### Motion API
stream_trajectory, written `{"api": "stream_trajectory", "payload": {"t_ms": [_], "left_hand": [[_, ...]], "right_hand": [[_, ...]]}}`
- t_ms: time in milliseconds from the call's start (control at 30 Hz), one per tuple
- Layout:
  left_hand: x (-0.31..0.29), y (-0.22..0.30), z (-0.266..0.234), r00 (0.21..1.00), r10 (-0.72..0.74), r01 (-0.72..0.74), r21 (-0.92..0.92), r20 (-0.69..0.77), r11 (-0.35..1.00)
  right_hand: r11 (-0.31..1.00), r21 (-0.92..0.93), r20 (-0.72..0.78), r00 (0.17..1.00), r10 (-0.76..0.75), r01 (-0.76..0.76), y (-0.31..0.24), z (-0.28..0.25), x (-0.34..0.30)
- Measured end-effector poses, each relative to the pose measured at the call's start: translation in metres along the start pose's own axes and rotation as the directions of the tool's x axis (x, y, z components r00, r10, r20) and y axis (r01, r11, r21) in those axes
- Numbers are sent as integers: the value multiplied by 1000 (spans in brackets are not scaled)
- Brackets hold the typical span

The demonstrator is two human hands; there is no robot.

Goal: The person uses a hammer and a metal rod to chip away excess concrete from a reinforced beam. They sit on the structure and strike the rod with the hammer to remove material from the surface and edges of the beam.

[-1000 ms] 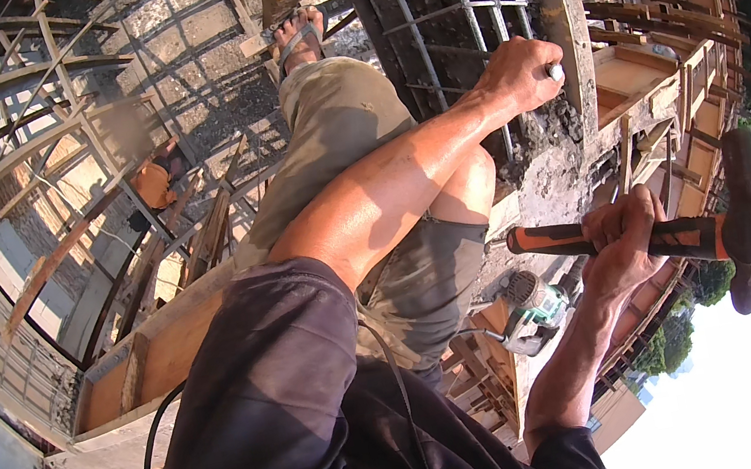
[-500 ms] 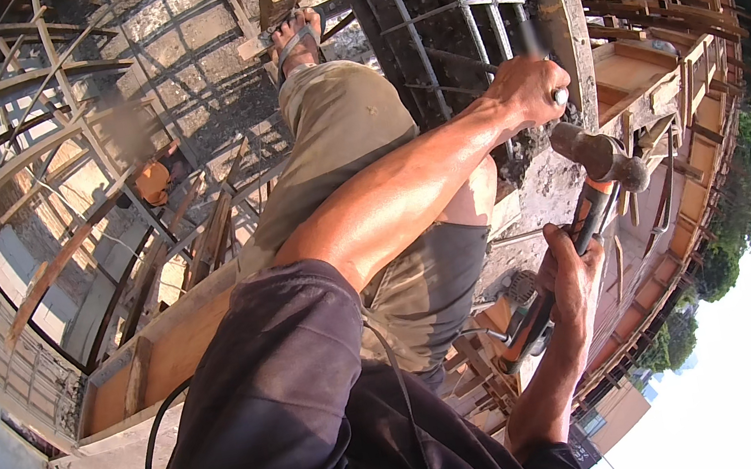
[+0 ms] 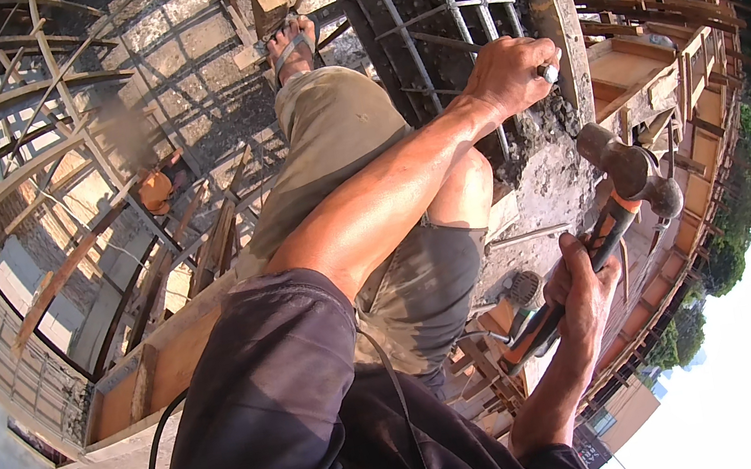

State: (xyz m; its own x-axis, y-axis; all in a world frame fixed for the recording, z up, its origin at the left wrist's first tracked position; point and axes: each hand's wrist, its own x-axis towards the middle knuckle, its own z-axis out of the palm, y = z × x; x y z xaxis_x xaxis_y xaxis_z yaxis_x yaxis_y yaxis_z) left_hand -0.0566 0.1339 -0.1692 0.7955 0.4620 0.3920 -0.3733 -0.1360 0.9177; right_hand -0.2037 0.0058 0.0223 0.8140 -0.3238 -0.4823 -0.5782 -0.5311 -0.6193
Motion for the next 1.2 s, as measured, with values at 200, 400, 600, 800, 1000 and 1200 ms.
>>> {"api": "stream_trajectory", "payload": {"t_ms": [200, 400, 600, 800, 1000, 1200], "left_hand": [[6, 2, -9, 989, -134, 128, -92, -65, 988], [10, -3, -14, 985, -166, 162, -71, -45, 984], [10, -16, -26, 982, -182, 186, -103, 47, 977], [12, -8, -27, 969, -243, 246, -80, 44, 966], [12, -20, -22, 976, -166, 180, -90, 138, 980], [6, 0, -16, 855, -262, 250, 85, 448, 964]], "right_hand": [[951, 138, -73, 961, -267, 275, -29, 3, -10], [903, 20, -28, 904, -428, 428, -36, 57, 41], [912, -361, 84, 981, -174, 193, -64, 46, 27], [812, 273, -56, 851, -522, 516, -81, 28, 6], [879, -450, 134, 985, -105, 155, -34, 42, 57], [982, -181, 121, 990, 72, -49, -13, 32, 29]]}}
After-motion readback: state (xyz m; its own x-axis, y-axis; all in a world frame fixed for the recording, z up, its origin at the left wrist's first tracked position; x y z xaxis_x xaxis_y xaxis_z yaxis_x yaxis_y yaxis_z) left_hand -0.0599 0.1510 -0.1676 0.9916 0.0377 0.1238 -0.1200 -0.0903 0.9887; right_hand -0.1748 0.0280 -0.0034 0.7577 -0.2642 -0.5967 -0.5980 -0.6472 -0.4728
